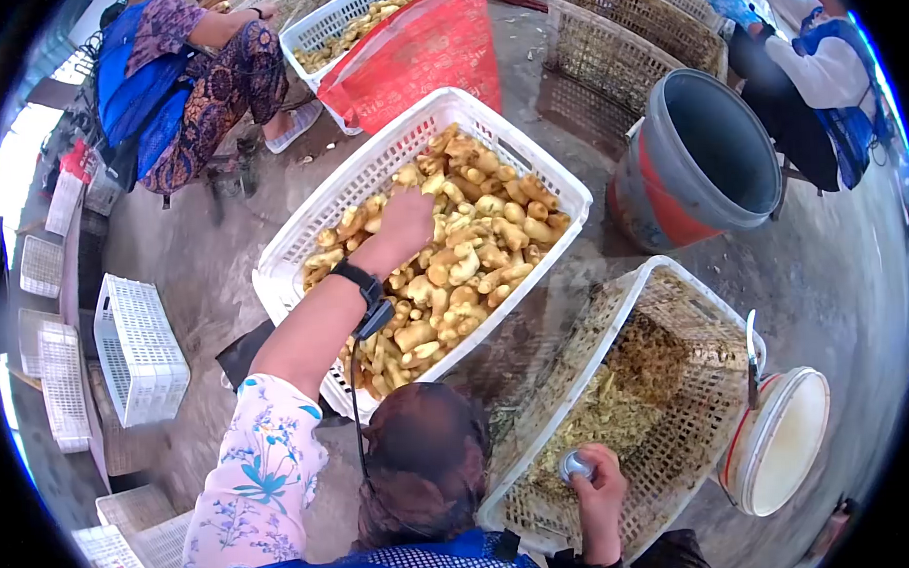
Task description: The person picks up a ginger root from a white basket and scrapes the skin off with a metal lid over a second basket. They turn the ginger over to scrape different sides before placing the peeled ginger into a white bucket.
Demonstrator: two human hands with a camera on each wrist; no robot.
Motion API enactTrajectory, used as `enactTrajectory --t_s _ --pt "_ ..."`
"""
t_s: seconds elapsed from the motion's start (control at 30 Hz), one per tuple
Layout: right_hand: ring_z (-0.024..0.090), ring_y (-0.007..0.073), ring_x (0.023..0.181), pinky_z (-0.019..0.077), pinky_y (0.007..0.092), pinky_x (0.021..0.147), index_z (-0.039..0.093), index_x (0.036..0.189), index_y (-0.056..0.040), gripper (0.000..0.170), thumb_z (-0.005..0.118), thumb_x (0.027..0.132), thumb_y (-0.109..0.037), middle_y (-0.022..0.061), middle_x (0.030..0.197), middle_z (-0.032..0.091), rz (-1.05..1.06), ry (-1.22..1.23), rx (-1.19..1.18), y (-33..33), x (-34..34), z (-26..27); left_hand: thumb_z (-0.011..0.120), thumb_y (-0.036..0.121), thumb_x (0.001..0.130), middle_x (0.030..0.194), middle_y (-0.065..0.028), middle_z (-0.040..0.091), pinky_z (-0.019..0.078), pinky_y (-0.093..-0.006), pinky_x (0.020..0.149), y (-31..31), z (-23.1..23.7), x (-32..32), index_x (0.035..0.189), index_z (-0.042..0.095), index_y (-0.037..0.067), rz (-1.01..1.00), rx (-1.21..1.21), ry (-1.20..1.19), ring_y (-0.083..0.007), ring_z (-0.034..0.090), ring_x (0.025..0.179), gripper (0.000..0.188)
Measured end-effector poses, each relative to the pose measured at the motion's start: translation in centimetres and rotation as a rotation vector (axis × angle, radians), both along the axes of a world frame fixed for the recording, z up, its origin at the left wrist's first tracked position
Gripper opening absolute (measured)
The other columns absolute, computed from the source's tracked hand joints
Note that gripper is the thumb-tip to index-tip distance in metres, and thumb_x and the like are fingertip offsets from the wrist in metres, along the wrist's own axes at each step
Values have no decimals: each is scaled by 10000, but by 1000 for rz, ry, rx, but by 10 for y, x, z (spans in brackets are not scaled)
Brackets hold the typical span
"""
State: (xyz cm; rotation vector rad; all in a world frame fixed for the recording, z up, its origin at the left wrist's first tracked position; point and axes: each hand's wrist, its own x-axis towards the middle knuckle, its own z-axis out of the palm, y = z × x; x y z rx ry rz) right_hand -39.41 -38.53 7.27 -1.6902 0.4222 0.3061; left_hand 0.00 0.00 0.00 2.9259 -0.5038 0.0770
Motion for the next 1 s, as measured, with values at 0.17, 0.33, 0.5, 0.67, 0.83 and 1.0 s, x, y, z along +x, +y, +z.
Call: enactTrajectory --t_s 0.17,0.33,0.5,0.67,0.83,1.0 --pt "596 181 1144 491 293 975 580 1294 40 554 564 744 103 91 1290 553 -195 -27 -124 -2 0 14 626 33 764 906 -206 666 500 -508 750 -17 -29 39 934 659 18 179 -129 106 -415 611 949 175" --pt "621 195 1116 495 322 995 557 1319 65 557 585 763 77 108 1230 599 -355 168 21 -7 -2 44 681 72 821 1020 -155 717 539 -498 745 -32 1 49 1103 666 38 155 208 201 -361 679 1017 284" --pt "643 165 1029 508 288 920 570 1324 61 478 619 849 84 111 1180 641 -370 98 -73 -19 -3 40 691 24 781 1000 -194 728 587 -456 781 -34 -1 65 1008 682 15 241 133 261 -374 698 1007 227" --pt "645 128 899 510 259 822 597 1270 62 420 590 851 85 72 1035 675 -374 144 -39 -12 10 37 639 117 804 869 -260 693 546 -500 765 -4 -3 41 866 686 -20 252 -126 98 -450 677 843 157" --pt "657 124 841 526 258 766 632 1203 49 352 644 852 55 58 970 688 -299 133 -39 -8 19 28 583 135 816 826 -253 665 517 -505 773 47 19 -5 849 683 -33 169 -405 59 -430 653 825 198" --pt "666 146 896 542 277 803 627 1132 20 295 648 848 93 71 1006 682 -293 154 49 -12 15 20 598 164 824 856 -211 646 511 -520 776 81 40 -34 952 676 -8 359 -284 -206 -415 634 856 228"
